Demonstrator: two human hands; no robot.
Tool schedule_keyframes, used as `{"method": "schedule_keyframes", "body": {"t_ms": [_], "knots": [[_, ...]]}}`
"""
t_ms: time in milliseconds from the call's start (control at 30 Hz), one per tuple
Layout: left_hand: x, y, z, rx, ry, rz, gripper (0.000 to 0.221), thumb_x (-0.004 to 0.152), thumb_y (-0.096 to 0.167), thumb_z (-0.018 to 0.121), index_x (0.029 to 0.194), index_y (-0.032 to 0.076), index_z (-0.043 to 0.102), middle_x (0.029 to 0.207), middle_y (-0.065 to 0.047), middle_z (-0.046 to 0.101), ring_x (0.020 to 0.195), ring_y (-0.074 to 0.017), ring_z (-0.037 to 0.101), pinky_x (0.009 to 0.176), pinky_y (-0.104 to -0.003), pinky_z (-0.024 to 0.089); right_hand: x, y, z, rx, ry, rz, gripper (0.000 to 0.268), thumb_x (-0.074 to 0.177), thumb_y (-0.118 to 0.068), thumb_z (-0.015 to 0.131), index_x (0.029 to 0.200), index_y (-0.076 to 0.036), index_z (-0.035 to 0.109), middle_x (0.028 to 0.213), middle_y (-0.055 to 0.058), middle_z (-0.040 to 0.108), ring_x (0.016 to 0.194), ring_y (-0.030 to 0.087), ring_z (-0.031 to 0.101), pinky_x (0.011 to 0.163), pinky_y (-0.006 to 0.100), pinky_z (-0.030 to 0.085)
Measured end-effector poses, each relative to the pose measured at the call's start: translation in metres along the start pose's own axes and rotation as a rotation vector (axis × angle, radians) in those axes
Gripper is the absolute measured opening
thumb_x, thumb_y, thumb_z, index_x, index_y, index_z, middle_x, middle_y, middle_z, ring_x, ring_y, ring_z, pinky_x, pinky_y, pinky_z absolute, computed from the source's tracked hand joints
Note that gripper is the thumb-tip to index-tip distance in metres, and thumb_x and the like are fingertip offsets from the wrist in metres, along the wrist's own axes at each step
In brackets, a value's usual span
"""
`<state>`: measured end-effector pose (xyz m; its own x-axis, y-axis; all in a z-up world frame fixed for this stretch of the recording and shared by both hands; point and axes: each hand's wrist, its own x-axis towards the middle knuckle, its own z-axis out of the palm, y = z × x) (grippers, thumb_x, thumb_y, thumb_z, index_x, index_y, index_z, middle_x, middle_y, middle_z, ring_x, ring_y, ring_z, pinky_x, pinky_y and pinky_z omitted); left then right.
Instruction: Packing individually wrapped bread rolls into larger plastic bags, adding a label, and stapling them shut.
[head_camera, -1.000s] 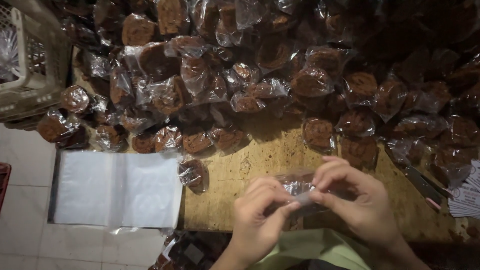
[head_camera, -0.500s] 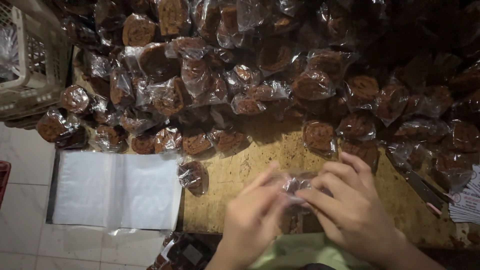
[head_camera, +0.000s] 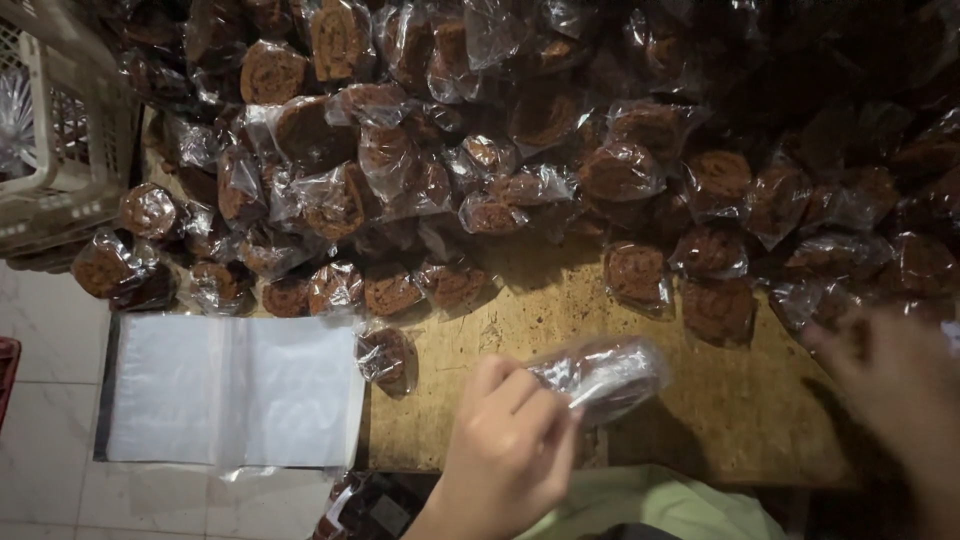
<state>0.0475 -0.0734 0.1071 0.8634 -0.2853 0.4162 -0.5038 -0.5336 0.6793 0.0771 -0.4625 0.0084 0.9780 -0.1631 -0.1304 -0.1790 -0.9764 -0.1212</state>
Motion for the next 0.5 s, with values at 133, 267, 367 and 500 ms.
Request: {"method": "schedule_keyframes", "body": {"t_ms": [133, 267, 367, 500], "knots": [[0.003, 0.011, 0.014, -0.062, 0.0, 0.05, 0.021, 0.086, 0.002, 0.066, 0.07, 0.001, 0.052, 0.069, -0.012, 0.057, 0.068, -0.0258, 0.047, 0.064, -0.037, 0.04, -0.021, 0.008, 0.035, -0.662, -0.259, 0.101, 0.057, 0.106, -0.057, 0.024, 0.146, -0.024, 0.05, 0.124, 0.004, 0.071, 0.118, 0.022, 0.067, 0.1, 0.049, 0.058], [-0.009, 0.022, 0.042, -0.093, 0.005, -0.003, 0.018, 0.087, 0.001, 0.06, 0.069, 0.003, 0.06, 0.062, -0.01, 0.059, 0.063, -0.0183, 0.046, 0.061, -0.029, 0.043, -0.03, -0.01, 0.018, -0.205, -0.248, 0.16, 0.033, 0.108, -0.035, 0.043, 0.122, -0.015, 0.066, 0.097, 0.0, 0.08, 0.096, 0.02, 0.074, 0.112, 0.044, 0.04], [-0.016, 0.031, 0.056, -0.143, 0.087, 0.027, 0.019, 0.083, -0.006, 0.067, 0.069, -0.004, 0.054, 0.066, -0.016, 0.056, 0.067, -0.0273, 0.049, 0.061, -0.036, 0.044, -0.045, -0.043, -0.024, 1.044, 0.005, 0.449, 0.034, 0.123, -0.023, 0.025, 0.135, 0.002, 0.043, 0.108, 0.029, 0.058, 0.083, 0.045, 0.06, 0.054, 0.056, 0.05], [-0.024, 0.034, 0.062, -0.063, 0.059, 0.073, 0.009, 0.083, -0.002, 0.066, 0.075, -0.004, 0.061, 0.071, -0.018, 0.062, 0.067, -0.026, 0.051, 0.065, -0.034, 0.047, -0.043, -0.1, -0.08, 1.88, -0.065, -0.396, 0.048, 0.102, -0.051, 0.081, 0.117, -0.01, 0.062, 0.092, 0.009, 0.066, 0.08, 0.026, 0.069, 0.069, 0.044, 0.067]]}}
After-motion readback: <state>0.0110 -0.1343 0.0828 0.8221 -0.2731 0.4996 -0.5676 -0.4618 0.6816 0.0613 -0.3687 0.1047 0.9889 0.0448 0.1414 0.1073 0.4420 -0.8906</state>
